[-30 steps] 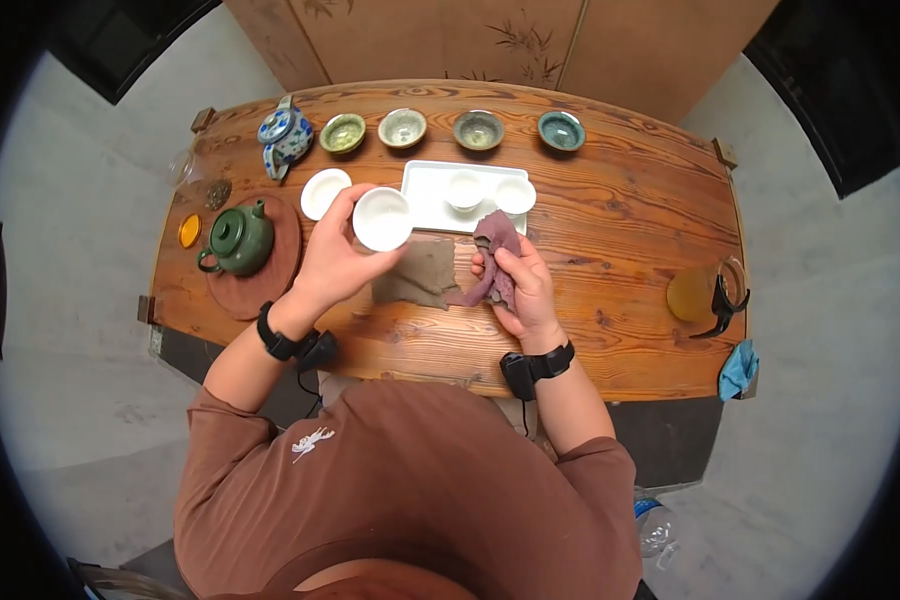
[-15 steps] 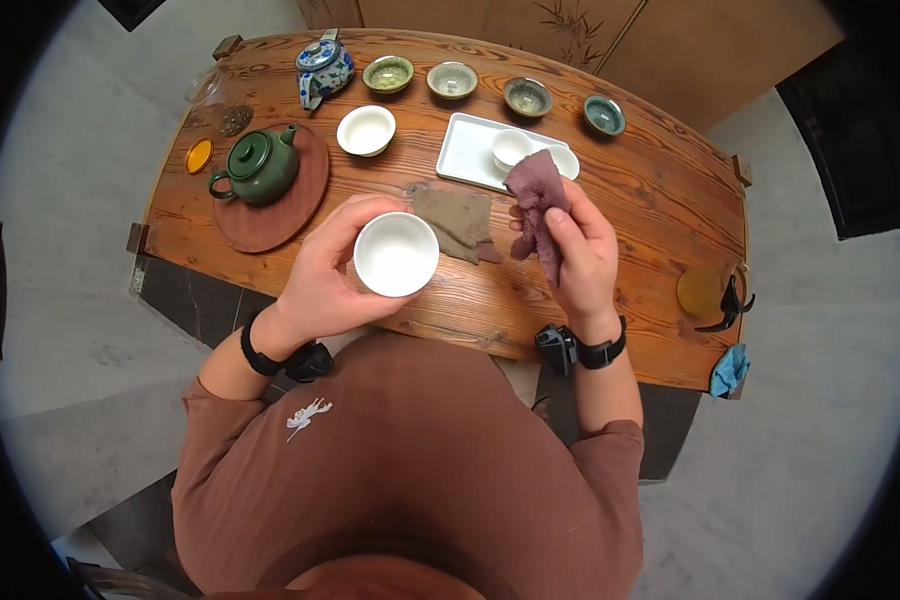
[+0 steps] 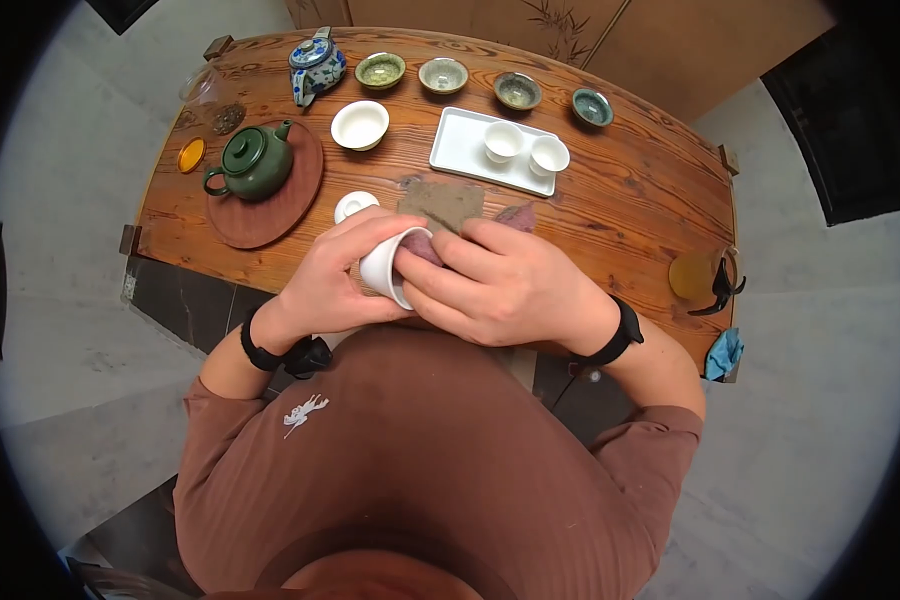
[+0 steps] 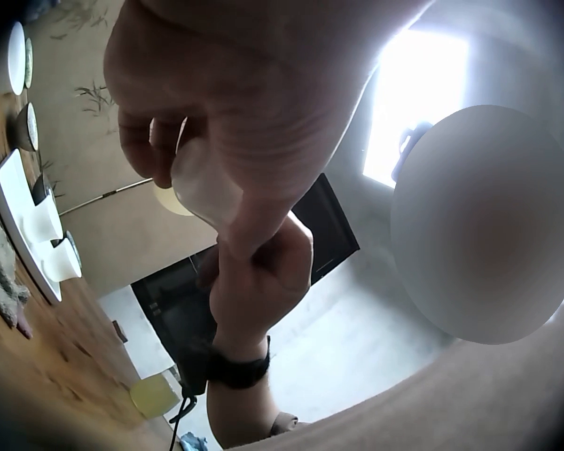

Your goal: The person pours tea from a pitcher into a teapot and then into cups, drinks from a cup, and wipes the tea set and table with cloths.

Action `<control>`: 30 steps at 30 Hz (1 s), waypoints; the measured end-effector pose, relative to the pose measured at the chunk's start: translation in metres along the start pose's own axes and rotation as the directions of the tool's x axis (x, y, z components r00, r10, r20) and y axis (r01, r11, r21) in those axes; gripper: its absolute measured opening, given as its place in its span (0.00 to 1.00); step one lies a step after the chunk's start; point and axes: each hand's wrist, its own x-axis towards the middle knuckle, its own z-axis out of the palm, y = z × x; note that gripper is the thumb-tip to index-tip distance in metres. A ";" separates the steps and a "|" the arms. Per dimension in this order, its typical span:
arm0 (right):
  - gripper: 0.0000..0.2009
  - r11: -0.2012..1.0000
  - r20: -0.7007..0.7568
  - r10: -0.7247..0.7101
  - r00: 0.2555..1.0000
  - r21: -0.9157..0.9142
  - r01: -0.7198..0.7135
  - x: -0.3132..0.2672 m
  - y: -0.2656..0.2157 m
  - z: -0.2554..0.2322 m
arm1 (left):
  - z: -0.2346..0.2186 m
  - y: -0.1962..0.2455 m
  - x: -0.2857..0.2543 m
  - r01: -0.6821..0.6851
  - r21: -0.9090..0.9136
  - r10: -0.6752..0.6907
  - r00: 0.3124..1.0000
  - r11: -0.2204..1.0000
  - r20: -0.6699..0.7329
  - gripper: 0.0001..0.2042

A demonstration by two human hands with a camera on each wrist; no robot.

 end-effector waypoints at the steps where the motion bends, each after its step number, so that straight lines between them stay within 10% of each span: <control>1: 0.11 1.000 0.050 -0.010 0.999 0.011 0.010 0.002 -0.001 -0.001 | -0.001 -0.001 -0.001 -0.001 -0.011 0.001 1.000 1.000 0.025 0.35; 9: 0.19 0.766 0.386 0.215 0.897 0.503 -0.400 0.008 -0.013 -0.005 | -0.003 -0.006 -0.005 -0.037 0.002 0.037 0.999 0.999 -0.006 0.38; 13: 0.21 0.300 0.464 0.322 0.825 0.777 -0.553 0.005 -0.010 -0.002 | 0.004 -0.008 -0.007 -0.054 0.028 0.056 0.996 0.998 -0.072 0.38; 16: 0.19 -0.643 0.789 0.253 0.559 0.569 -0.512 0.004 -0.020 -0.007 | 0.005 -0.011 -0.006 -0.066 0.089 0.075 0.991 0.994 -0.108 0.36; 23: 0.17 -0.492 0.720 0.479 0.503 0.694 -0.526 -0.002 -0.034 0.016 | 0.010 -0.011 -0.002 0.115 -0.011 -0.115 0.993 0.993 0.007 0.40; 27: 0.16 0.464 0.207 0.448 0.870 0.777 -0.424 -0.010 -0.017 0.025 | -0.002 0.001 0.004 0.321 -0.323 -0.260 0.941 0.890 0.218 0.43; 30: 0.19 0.801 0.037 0.274 0.961 0.545 -0.250 -0.015 -0.011 0.028 | -0.010 0.000 0.002 0.460 -0.604 -0.274 0.884 0.651 0.379 0.41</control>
